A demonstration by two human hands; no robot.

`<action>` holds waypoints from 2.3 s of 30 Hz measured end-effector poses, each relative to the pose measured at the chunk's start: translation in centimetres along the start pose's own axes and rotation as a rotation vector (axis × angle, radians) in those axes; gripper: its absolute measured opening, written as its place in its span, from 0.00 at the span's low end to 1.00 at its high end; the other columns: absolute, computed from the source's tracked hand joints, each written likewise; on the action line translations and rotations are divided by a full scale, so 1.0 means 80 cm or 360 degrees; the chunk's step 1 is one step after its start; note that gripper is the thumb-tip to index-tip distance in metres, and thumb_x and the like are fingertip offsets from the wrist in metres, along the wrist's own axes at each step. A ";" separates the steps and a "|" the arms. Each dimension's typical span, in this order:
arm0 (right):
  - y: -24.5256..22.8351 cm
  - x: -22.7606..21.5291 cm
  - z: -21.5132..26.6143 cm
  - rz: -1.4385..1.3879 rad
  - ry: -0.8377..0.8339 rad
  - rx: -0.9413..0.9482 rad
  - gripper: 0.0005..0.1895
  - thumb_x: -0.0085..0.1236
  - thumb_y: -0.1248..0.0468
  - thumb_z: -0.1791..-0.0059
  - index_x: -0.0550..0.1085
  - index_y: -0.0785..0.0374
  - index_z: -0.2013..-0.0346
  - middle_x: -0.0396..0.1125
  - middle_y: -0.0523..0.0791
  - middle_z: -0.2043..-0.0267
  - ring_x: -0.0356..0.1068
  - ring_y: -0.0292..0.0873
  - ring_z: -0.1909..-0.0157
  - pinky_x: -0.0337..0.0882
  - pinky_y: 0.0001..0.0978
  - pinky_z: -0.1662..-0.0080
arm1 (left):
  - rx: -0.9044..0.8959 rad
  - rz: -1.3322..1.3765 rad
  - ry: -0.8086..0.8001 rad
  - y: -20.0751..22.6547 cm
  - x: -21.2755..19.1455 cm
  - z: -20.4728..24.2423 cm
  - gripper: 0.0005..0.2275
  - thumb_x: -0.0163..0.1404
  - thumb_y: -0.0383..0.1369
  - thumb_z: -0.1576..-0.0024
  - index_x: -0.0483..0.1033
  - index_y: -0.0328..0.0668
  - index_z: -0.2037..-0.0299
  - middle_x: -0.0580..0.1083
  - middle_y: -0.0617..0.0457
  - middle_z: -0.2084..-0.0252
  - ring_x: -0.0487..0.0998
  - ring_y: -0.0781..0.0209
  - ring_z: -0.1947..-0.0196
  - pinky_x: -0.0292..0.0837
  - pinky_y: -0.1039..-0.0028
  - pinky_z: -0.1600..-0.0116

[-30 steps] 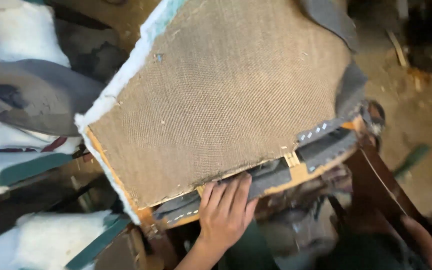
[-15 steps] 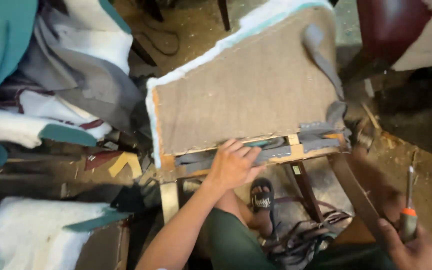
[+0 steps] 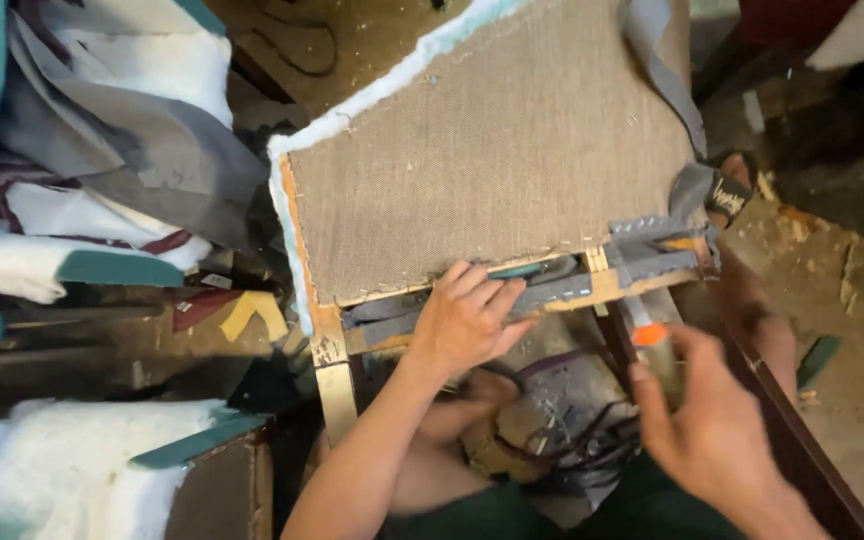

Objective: Removing staples from a wooden chair frame using a screwdriver to prepare it for reupholstery.

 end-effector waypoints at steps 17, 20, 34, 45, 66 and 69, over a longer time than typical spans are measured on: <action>-0.050 0.048 -0.008 0.0462 0.0620 -0.0792 0.24 0.57 0.55 0.51 0.73 0.51 0.40 0.67 0.46 0.54 0.67 0.45 0.77 0.66 0.40 0.78 | -0.0134 0.0104 -0.0033 -0.010 0.012 0.014 0.23 0.70 0.42 0.55 0.77 0.34 0.59 0.73 0.51 0.73 0.71 0.55 0.67 0.65 0.69 0.58; -0.053 0.051 -0.007 0.0461 0.0567 -0.0809 0.25 0.55 0.57 0.51 0.71 0.53 0.38 0.67 0.47 0.56 0.68 0.47 0.72 0.66 0.43 0.79 | -0.0151 0.0109 -0.0042 -0.010 0.013 0.013 0.22 0.70 0.41 0.54 0.77 0.34 0.59 0.74 0.51 0.72 0.71 0.54 0.66 0.65 0.68 0.58; 0.054 0.136 -0.053 -0.1883 -0.0564 0.0649 0.20 0.47 0.57 0.45 0.70 0.78 0.62 0.57 0.54 0.79 0.41 0.31 0.90 0.34 0.23 0.87 | -0.0285 0.0086 -0.0220 -0.009 0.022 0.020 0.20 0.59 0.44 0.46 0.78 0.37 0.51 0.80 0.50 0.61 0.76 0.55 0.58 0.69 0.64 0.49; 0.052 0.128 -0.013 -0.1115 -0.0328 0.0332 0.22 0.48 0.55 0.44 0.78 0.74 0.61 0.66 0.50 0.69 0.58 0.41 0.72 0.56 0.29 0.71 | -0.0934 0.0442 0.0235 -0.081 -0.078 0.074 0.24 0.47 0.16 0.46 0.67 0.43 0.39 0.72 0.53 0.64 0.73 0.58 0.65 0.72 0.66 0.54; 0.158 -0.111 0.003 -0.0336 0.0286 0.0200 0.20 0.52 0.59 0.51 0.76 0.59 0.45 0.76 0.44 0.50 0.71 0.35 0.52 0.66 0.29 0.52 | -0.0796 -0.0425 -0.0613 0.024 -0.017 -0.030 0.11 0.49 0.42 0.40 0.77 0.43 0.64 0.73 0.51 0.82 0.75 0.50 0.80 0.74 0.61 0.64; 0.220 -0.089 -0.049 -0.0238 0.0231 -0.0012 0.21 0.59 0.56 0.56 0.75 0.53 0.48 0.75 0.41 0.53 0.73 0.37 0.54 0.68 0.30 0.52 | -0.0749 0.0077 -0.0430 0.045 0.001 -0.101 0.13 0.45 0.37 0.38 0.81 0.40 0.54 0.81 0.48 0.59 0.82 0.54 0.62 0.76 0.61 0.53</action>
Point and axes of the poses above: each hand's wrist, its own z-axis away from the middle knuckle, its own x-axis out of the palm, y = z × x, the point moved 5 cm from there along -z, towards the middle knuckle
